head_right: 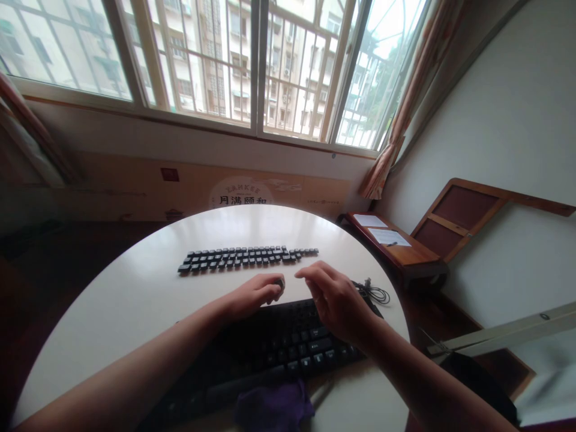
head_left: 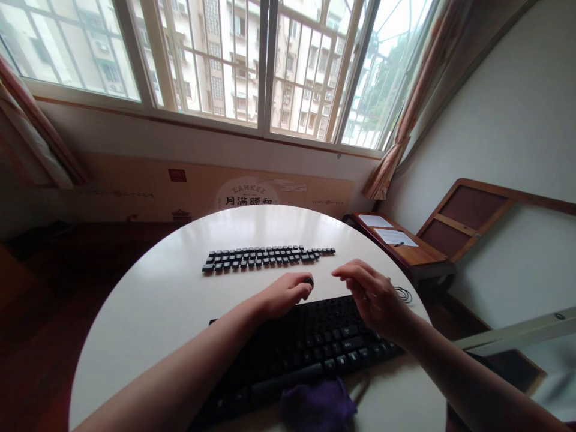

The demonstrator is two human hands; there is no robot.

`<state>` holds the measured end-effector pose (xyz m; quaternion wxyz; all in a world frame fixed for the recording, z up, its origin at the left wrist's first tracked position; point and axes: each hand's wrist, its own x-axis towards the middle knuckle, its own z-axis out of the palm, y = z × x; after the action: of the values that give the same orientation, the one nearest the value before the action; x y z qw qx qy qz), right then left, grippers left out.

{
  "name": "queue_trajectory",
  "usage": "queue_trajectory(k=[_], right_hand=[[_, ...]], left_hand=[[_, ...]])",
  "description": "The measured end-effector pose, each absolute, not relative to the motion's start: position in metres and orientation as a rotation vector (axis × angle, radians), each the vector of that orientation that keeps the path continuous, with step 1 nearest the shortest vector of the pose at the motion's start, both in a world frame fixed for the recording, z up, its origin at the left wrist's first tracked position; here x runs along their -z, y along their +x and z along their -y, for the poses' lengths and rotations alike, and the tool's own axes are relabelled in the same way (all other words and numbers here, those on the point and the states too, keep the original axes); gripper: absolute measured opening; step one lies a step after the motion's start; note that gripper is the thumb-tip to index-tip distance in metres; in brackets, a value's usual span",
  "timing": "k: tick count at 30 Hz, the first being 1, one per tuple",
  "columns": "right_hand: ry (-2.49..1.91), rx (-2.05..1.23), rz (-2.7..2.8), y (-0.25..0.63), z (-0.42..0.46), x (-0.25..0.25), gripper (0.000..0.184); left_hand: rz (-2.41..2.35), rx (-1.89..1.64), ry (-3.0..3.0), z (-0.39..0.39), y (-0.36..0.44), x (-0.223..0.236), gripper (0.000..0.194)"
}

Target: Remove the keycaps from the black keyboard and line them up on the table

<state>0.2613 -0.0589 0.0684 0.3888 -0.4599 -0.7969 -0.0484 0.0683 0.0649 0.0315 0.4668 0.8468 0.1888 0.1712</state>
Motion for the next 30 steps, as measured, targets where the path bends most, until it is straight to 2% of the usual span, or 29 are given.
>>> queue_trajectory(k=[7, 15, 20, 24, 30], right_hand=[[-1.217, 0.071, 2.212, 0.267, 0.031, -0.042, 0.024], [-1.249, 0.042, 2.266, 0.262, 0.023, -0.05, 0.019], [-1.482, -0.016, 2.16, 0.301, -0.007, -0.044, 0.01], [-1.766, -0.076, 2.087, 0.341, -0.044, -0.027, 0.01], [-1.817, -0.145, 2.044, 0.353, -0.08, -0.005, 0.017]], left_hand=[[-0.379, -0.414, 2.112, -0.064, 0.069, -0.03, 0.03], [-0.3, -0.383, 2.14, -0.063, 0.069, -0.033, 0.037], [-0.668, -0.357, 2.426, -0.063, 0.07, -0.03, 0.049], [-0.691, -0.203, 2.572, -0.063, 0.068, -0.027, 0.046], [-0.63, -0.184, 2.606, -0.065, 0.067, -0.026, 0.04]])
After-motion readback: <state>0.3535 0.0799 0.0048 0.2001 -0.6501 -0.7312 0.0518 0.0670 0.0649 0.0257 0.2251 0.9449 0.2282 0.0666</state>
